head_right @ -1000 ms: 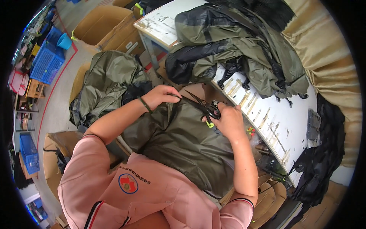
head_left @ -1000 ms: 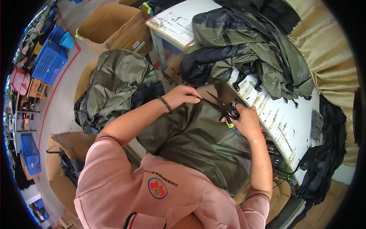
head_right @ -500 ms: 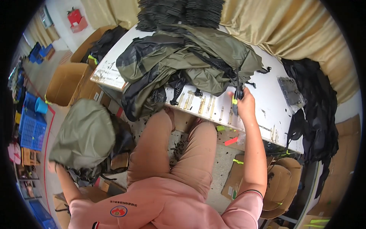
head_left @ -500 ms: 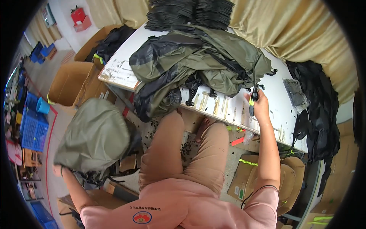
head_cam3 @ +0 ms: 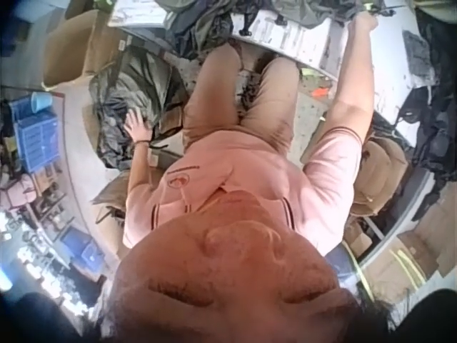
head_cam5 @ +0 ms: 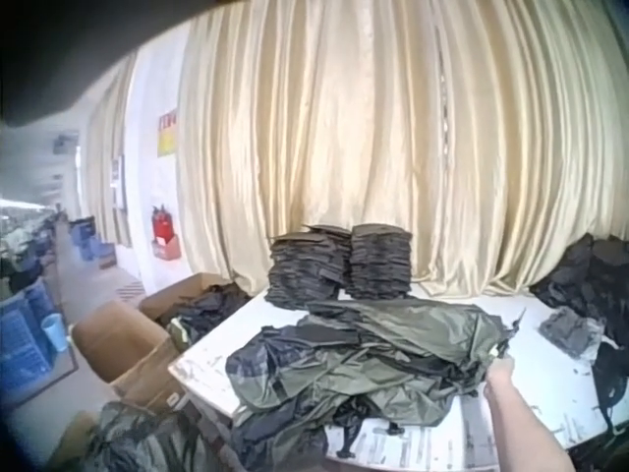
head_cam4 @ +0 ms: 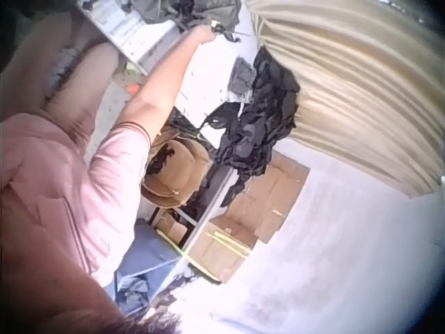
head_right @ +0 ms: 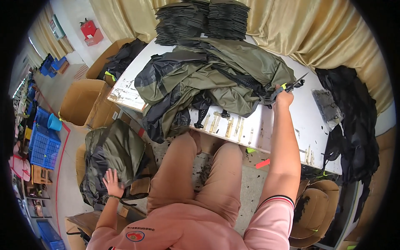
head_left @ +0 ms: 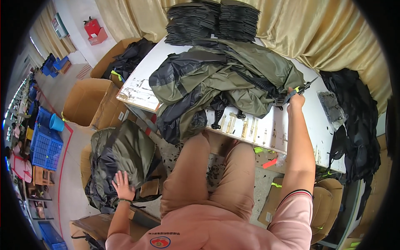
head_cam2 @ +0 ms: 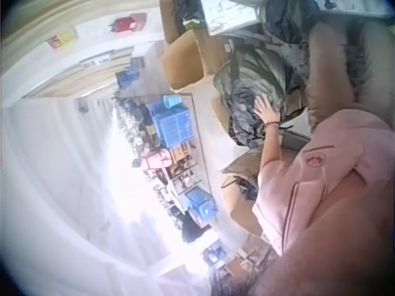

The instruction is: Trimming excess threads and inspecting a green fabric product using scissors at a workstation.

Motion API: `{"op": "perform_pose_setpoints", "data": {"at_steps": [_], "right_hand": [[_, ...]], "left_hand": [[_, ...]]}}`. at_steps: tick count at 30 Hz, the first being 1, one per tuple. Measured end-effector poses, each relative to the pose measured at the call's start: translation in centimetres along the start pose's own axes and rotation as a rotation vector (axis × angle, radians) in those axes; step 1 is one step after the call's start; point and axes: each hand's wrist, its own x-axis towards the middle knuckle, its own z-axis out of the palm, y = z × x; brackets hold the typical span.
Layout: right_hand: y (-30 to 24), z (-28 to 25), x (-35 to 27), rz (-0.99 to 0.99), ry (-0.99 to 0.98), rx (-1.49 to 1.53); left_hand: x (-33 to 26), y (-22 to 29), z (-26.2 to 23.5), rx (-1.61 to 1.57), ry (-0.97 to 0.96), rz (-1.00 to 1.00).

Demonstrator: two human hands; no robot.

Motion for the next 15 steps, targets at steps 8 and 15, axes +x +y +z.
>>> {"op": "perform_pose_setpoints", "data": {"at_steps": [8,15], "right_hand": [[-10.3,1.3,-5.9,-0.191,-0.353,0.107],[-21.1,-2.7,-17.2,-0.326,-0.5,0.031]], "left_hand": [[14.6,-12.3,4.9,0.041,-1.022,-0.159],[20.1,14.1,-22.2,-0.734,0.294,0.54]]}}
